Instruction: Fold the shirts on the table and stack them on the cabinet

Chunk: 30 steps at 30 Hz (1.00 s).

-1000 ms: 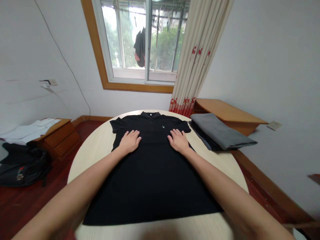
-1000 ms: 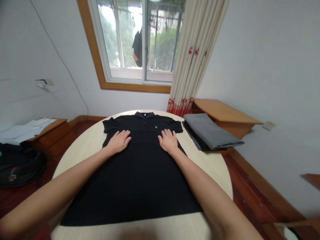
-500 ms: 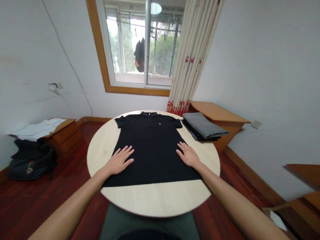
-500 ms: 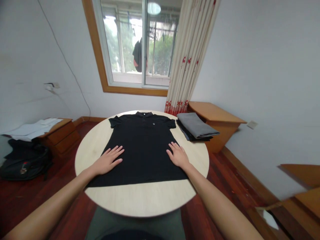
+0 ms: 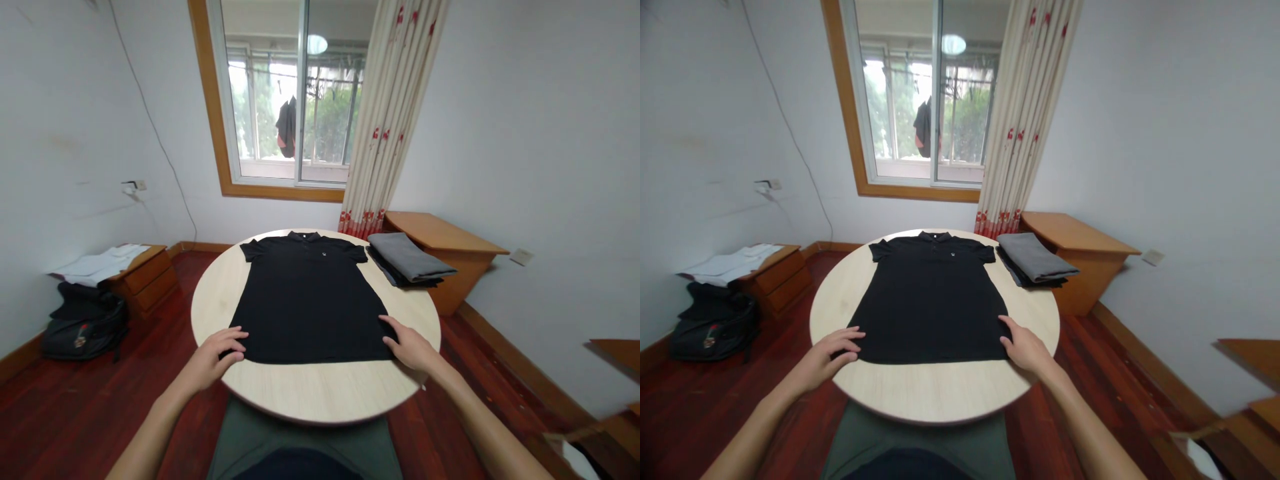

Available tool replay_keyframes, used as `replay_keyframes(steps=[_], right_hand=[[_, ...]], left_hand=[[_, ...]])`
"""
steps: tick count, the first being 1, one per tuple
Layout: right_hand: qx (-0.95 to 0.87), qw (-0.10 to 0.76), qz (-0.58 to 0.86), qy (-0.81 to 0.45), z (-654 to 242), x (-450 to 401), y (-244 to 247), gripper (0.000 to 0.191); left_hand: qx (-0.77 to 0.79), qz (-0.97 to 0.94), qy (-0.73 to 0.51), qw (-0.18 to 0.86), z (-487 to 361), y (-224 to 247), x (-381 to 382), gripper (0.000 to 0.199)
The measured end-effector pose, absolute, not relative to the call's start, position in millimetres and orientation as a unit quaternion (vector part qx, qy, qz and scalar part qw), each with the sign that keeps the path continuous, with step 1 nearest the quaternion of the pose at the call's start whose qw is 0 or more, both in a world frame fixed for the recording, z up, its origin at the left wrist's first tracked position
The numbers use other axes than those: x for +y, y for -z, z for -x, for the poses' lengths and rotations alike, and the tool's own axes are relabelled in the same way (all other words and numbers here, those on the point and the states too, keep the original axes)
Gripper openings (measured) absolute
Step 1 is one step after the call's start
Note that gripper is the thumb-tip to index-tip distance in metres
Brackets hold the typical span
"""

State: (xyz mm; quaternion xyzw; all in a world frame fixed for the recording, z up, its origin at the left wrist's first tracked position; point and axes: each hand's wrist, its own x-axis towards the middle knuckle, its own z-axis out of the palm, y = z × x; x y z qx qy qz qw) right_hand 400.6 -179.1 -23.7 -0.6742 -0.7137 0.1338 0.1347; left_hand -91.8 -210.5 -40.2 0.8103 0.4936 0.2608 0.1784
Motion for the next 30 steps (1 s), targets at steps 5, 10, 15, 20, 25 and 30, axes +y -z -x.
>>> replay_keyframes(steps=[5,10,15,20,25,30], right_hand=[[-0.735,0.155,0.623,-0.218,-411.1,-174.9,4.0,0.032],[-0.731,0.14,0.612,-0.269,-421.6,-180.4,-12.2,0.025],[-0.73,0.036,0.615,-0.297,-417.4,-194.8,-24.4,0.021],[-0.665,-0.131,0.624,-0.389,-418.3,-202.7,-51.7,0.05],[-0.75,-0.097,0.648,-0.095,-385.5,-153.8,-71.6,0.062],[-0.845,0.047,0.528,-0.061,-295.6,-83.2,-37.9,0.07]], left_hand=[[0.53,-0.767,-0.329,0.15,82.8,34.8,-214.0,0.037],[0.537,-0.751,-0.341,0.179,82.5,23.1,-222.5,0.037],[0.511,-0.78,-0.246,0.264,78.1,2.3,-235.7,0.036],[0.504,-0.77,-0.111,0.375,82.3,-16.4,-243.1,0.034],[0.431,-0.749,-0.101,0.493,60.0,-32.4,-192.7,0.059],[0.447,-0.843,-0.172,0.245,-14.6,-28.0,-114.9,0.055]])
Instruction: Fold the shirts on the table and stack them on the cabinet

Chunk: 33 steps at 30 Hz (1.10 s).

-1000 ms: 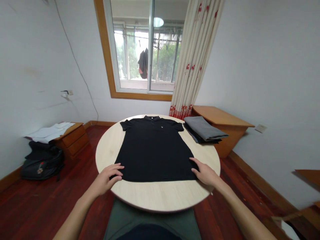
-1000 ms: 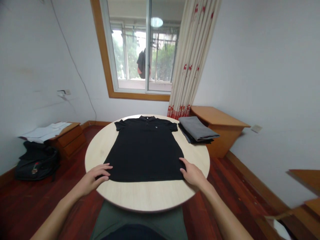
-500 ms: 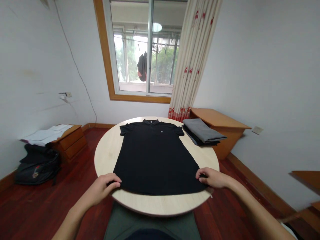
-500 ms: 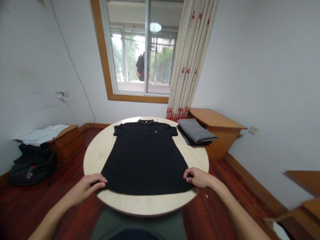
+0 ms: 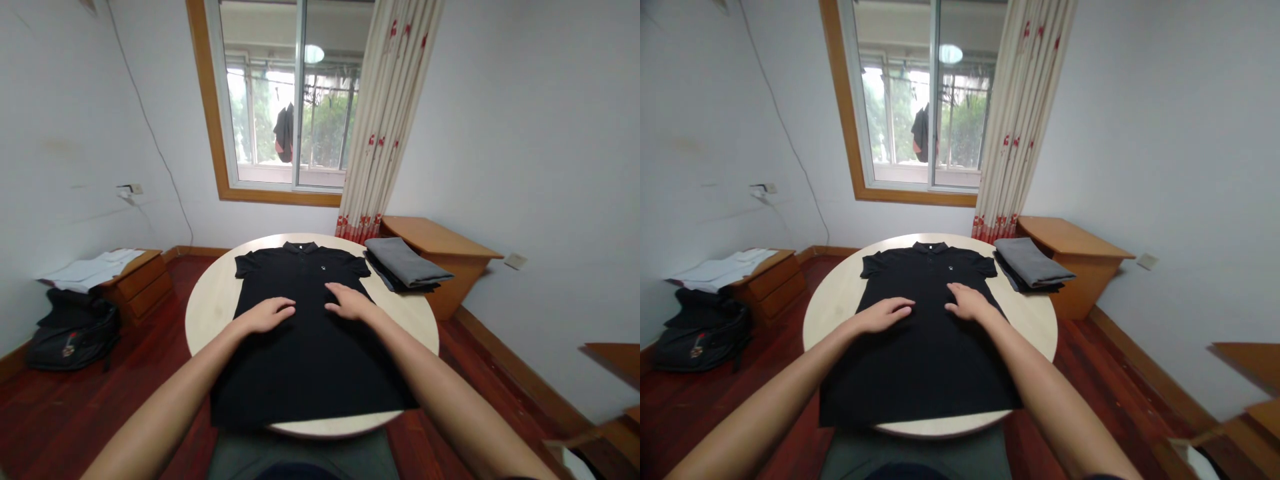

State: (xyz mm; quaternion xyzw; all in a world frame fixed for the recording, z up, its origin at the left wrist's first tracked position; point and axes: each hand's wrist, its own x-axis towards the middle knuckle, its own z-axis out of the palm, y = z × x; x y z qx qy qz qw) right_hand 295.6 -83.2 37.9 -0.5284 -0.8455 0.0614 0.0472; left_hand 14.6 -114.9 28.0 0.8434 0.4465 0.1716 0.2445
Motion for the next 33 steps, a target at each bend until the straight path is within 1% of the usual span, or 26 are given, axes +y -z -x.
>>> replay_keyframes(steps=[2,5,9,13,16,21,23,25,27,29,33], right_hand=[[-0.855,0.077,0.506,-0.076,-262.7,-67.4,-13.7,0.067],[-0.855,0.094,0.498,-0.108,-240.2,-54.4,18.4,0.063],[-0.82,0.093,0.557,-0.094,-271.5,-38.2,36.2,0.068],[-0.739,0.059,0.668,-0.058,-335.6,-24.6,37.1,0.068],[-0.701,0.039,0.711,-0.047,-367.5,-26.0,37.9,0.07],[-0.686,0.025,0.726,-0.033,-373.8,-32.4,25.8,0.07],[-0.686,0.002,0.727,-0.019,-368.0,-29.1,14.5,0.064],[-0.691,-0.006,0.723,0.022,-359.4,-22.7,3.4,0.055],[-0.704,0.022,0.705,0.077,-347.5,-15.0,-4.5,0.046],[-0.729,0.062,0.674,0.1,-332.8,-7.1,-8.0,0.04],[-0.79,0.095,0.603,0.055,-305.7,6.0,-2.6,0.033]], left_hand=[[0.479,-0.853,-0.129,0.163,-38.2,-13.5,-95.4,0.059],[0.53,-0.837,-0.067,0.12,-50.3,12.5,-81.5,0.066],[0.557,-0.824,-0.061,0.078,-28.9,34.0,-76.5,0.071],[0.62,-0.781,-0.054,0.049,6.3,38.8,-67.2,0.075],[0.665,-0.745,-0.047,0.034,25.0,41.5,-57.4,0.076],[0.695,-0.716,-0.049,0.039,34.1,43.8,-44.6,0.075],[0.706,-0.705,-0.061,0.043,37.6,40.9,-35.2,0.074],[0.725,-0.681,-0.092,0.029,45.4,36.3,-19.9,0.07],[0.751,-0.647,-0.133,0.007,57.3,31.4,0.9,0.067],[0.781,-0.605,-0.153,0.002,70.6,28.2,24.7,0.066],[0.831,-0.537,-0.142,0.026,89.9,28.6,69.7,0.068]])
